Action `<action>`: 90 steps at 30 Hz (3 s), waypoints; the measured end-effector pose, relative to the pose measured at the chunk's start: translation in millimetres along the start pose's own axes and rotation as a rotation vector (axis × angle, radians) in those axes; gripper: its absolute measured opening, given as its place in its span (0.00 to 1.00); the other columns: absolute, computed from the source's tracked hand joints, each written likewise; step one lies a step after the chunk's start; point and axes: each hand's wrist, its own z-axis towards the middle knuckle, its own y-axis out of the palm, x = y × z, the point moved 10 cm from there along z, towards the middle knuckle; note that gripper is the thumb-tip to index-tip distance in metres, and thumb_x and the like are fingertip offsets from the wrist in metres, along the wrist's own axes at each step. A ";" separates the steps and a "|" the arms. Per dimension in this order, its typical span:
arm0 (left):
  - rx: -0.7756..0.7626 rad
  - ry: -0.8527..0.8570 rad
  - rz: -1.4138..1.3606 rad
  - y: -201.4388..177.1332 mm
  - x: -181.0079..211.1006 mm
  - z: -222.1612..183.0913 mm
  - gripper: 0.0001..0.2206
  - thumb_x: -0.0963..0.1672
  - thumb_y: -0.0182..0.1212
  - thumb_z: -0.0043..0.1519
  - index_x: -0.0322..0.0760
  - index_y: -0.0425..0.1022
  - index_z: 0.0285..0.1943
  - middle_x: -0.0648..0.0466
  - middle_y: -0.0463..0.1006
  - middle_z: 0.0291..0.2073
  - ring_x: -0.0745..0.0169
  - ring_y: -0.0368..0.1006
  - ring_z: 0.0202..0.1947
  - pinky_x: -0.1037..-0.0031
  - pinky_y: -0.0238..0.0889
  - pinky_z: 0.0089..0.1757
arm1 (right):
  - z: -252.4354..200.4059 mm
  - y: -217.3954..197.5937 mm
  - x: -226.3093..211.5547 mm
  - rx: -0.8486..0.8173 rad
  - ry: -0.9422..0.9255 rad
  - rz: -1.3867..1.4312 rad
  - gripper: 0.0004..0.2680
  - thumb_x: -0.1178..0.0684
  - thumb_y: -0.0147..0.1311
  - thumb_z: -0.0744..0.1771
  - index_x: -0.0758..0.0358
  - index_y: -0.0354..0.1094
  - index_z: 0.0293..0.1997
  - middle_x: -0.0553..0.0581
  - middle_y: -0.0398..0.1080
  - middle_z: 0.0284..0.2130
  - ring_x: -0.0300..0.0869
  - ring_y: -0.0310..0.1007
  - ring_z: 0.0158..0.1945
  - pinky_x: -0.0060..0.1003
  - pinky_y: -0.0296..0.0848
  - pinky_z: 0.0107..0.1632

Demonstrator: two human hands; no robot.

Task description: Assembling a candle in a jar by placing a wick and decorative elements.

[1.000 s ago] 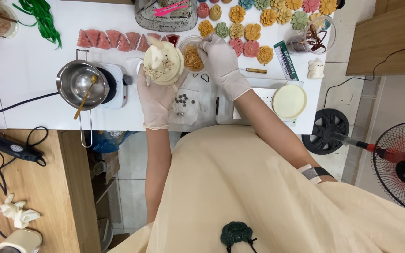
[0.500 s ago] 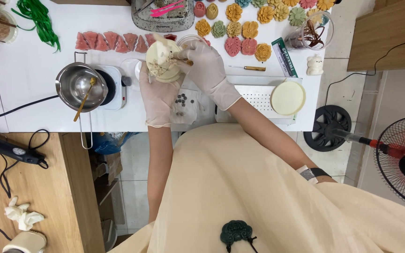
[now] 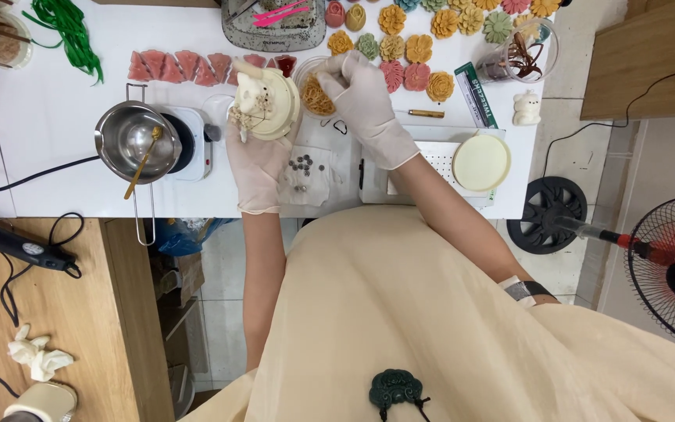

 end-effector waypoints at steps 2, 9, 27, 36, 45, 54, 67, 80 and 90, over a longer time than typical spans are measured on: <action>0.002 -0.001 -0.012 -2.0 2.5 -1.9 0.27 0.52 0.44 0.69 0.34 0.61 0.73 0.41 0.64 0.70 0.40 0.63 0.68 0.45 0.58 0.65 | 3.7 -5.3 14.2 0.009 0.011 -0.040 0.04 0.56 0.62 0.67 0.64 0.76 0.41 0.59 0.71 0.35 0.46 0.75 0.36 0.39 0.75 0.42; -0.070 -0.009 -0.009 1.5 3.2 -0.5 0.26 0.52 0.46 0.69 0.34 0.61 0.74 0.42 0.65 0.70 0.42 0.63 0.69 0.48 0.58 0.66 | 3.0 9.4 18.5 -0.104 -0.116 -0.413 0.05 0.57 0.65 0.63 0.62 0.79 0.39 0.61 0.76 0.39 0.52 0.77 0.43 0.43 0.74 0.45; -0.100 -0.028 0.256 21.6 -19.6 3.2 0.26 0.53 0.44 0.69 0.37 0.63 0.72 0.42 0.66 0.68 0.44 0.65 0.66 0.50 0.63 0.62 | -4.8 19.7 20.2 -0.093 0.157 -0.063 0.06 0.54 0.62 0.63 0.63 0.77 0.38 0.57 0.80 0.32 0.41 0.81 0.34 0.33 0.78 0.42; -0.014 -0.042 0.305 -6.6 -2.0 0.2 0.27 0.55 0.43 0.69 0.41 0.60 0.74 0.46 0.67 0.69 0.45 0.65 0.68 0.49 0.64 0.61 | 2.2 -1.2 2.9 -0.053 0.042 -0.414 0.07 0.50 0.60 0.67 0.62 0.74 0.40 0.63 0.76 0.34 0.56 0.77 0.37 0.49 0.74 0.41; -0.215 0.070 0.502 44.4 -6.2 -16.2 0.28 0.55 0.40 0.71 0.39 0.58 0.76 0.46 0.67 0.69 0.49 0.66 0.68 0.54 0.65 0.62 | -21.7 -16.0 -54.2 0.012 -0.014 0.100 0.05 0.58 0.64 0.67 0.64 0.75 0.46 0.56 0.73 0.37 0.39 0.73 0.38 0.33 0.74 0.43; -0.408 0.269 0.426 103.5 -47.1 -43.0 0.27 0.54 0.40 0.75 0.34 0.56 0.77 0.44 0.66 0.68 0.47 0.65 0.65 0.56 0.63 0.62 | -25.3 2.5 -40.0 0.076 0.131 0.450 0.08 0.61 0.66 0.64 0.68 0.75 0.45 0.50 0.70 0.39 0.32 0.73 0.38 0.27 0.74 0.39; -0.143 0.570 0.348 89.7 -40.7 -58.3 0.24 0.45 0.53 0.70 0.36 0.55 0.75 0.47 0.69 0.64 0.54 0.70 0.61 0.64 0.70 0.56 | -47.1 -14.1 -60.7 0.130 -0.113 0.290 0.06 0.65 0.63 0.66 0.69 0.73 0.44 0.51 0.69 0.40 0.36 0.71 0.43 0.30 0.71 0.46; -0.055 0.718 0.610 61.8 -40.2 -78.0 0.18 0.45 0.58 0.70 0.30 0.69 0.66 0.53 0.77 0.55 0.69 0.73 0.52 0.76 0.68 0.52 | -38.3 -48.8 -79.3 -0.030 0.181 0.528 0.13 0.56 0.53 0.70 0.67 0.66 0.62 0.55 0.75 0.53 0.37 0.74 0.55 0.32 0.73 0.60; 0.100 0.757 0.910 37.0 -44.8 -70.2 0.07 0.42 0.66 0.66 0.31 0.81 0.44 0.66 0.73 0.29 0.82 0.60 0.28 0.86 0.53 0.30 | -33.5 -37.2 -70.0 -0.246 0.326 0.015 0.14 0.47 0.63 0.65 0.65 0.74 0.51 0.52 0.78 0.38 0.33 0.77 0.39 0.30 0.74 0.44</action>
